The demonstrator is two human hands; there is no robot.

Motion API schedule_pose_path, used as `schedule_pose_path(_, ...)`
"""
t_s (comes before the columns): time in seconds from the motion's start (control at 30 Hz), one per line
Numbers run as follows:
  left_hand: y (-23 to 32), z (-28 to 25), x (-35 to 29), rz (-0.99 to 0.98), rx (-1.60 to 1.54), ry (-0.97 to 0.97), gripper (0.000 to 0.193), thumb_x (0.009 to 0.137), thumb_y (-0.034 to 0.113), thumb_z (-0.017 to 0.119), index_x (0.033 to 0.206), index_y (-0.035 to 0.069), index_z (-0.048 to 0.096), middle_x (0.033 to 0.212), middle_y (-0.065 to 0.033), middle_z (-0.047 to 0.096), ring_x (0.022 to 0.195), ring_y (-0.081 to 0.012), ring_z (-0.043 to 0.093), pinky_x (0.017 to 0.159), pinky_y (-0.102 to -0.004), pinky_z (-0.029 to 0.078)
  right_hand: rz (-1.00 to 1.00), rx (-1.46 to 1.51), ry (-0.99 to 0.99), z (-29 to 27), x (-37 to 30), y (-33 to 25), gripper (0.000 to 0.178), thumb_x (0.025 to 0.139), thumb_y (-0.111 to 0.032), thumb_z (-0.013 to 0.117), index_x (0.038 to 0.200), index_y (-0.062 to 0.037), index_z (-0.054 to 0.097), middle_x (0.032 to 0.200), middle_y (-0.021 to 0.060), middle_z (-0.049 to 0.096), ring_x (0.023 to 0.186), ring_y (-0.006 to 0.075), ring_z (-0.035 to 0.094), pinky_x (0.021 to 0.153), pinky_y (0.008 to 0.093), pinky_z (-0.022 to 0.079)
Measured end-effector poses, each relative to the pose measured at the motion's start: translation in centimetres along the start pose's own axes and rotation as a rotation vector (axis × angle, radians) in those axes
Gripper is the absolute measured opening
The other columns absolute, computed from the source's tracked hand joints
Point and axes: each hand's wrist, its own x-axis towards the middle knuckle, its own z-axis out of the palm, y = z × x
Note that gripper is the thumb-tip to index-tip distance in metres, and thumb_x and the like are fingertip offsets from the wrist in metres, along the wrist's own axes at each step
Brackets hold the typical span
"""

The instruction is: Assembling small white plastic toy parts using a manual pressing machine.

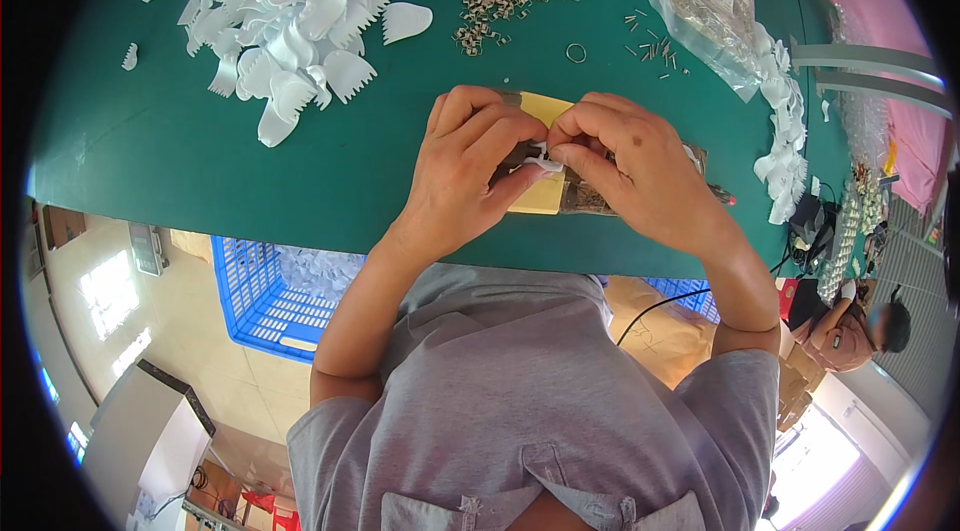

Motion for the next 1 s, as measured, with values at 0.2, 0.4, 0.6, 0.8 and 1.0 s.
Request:
schedule_pose_path(0.2, 0.0, 0.0, 0.0, -0.010, -0.006, 0.000, 0.038, 0.069, 0.009, 0.087, 0.103, 0.009, 0.070, 0.100, -0.0026, 0.069, 0.103, -0.0280, 0.059, 0.091, -0.0434, 0.046, -0.030, -0.011, 0.035, 0.4, -0.3, 0.1, 0.007, 0.097, -0.006, 0.067, 0.101, 0.0001, 0.067, 0.089, 0.0090, 0.062, 0.083, 0.0236, 0.061, 0.072, 0.0367, 0.048)
schedule_pose_path(0.4, 0.1, 0.0, 0.0, -0.015, -0.008, 0.004, 0.038, 0.069, 0.009, 0.087, 0.103, 0.009, 0.070, 0.101, -0.0026, 0.069, 0.104, -0.0279, 0.060, 0.091, -0.0433, 0.046, -0.020, 0.019, 0.056, 0.7, -0.4, 0.2, 0.007, 0.097, -0.005, 0.067, 0.101, 0.0006, 0.067, 0.089, 0.0092, 0.062, 0.082, 0.0238, 0.059, 0.072, 0.0366, 0.047)
schedule_pose_path(0.6, 0.0, 0.0, 0.0, -0.015, -0.015, 0.003, 0.039, 0.069, 0.009, 0.088, 0.103, 0.009, 0.070, 0.101, -0.0029, 0.069, 0.104, -0.0280, 0.060, 0.091, -0.0433, 0.046, -0.001, 0.058, 0.030, 0.3, -0.3, 0.0, 0.007, 0.097, -0.005, 0.067, 0.101, 0.0012, 0.067, 0.089, 0.0091, 0.061, 0.082, 0.0230, 0.058, 0.071, 0.0359, 0.047)
schedule_pose_path(0.8, 0.0, 0.1, -0.1, -0.018, -0.015, 0.004, 0.039, 0.068, 0.009, 0.088, 0.103, 0.009, 0.070, 0.101, -0.0030, 0.069, 0.103, -0.0280, 0.060, 0.091, -0.0432, 0.046, -0.026, 0.030, 0.050, 0.7, -0.4, 0.2, 0.006, 0.096, -0.004, 0.068, 0.099, 0.0009, 0.067, 0.088, 0.0088, 0.061, 0.080, 0.0227, 0.058, 0.071, 0.0352, 0.048)
schedule_pose_path(1.0, -0.1, 0.2, -0.1, -0.022, -0.008, 0.003, 0.039, 0.067, 0.008, 0.086, 0.103, 0.010, 0.070, 0.101, -0.0024, 0.069, 0.103, -0.0275, 0.060, 0.091, -0.0428, 0.047, -0.076, -0.022, 0.217, 2.3, -0.8, 0.6, 0.006, 0.091, -0.011, 0.073, 0.092, -0.0073, 0.068, 0.086, 0.0055, 0.066, 0.082, 0.0279, 0.061, 0.078, 0.0413, 0.046)
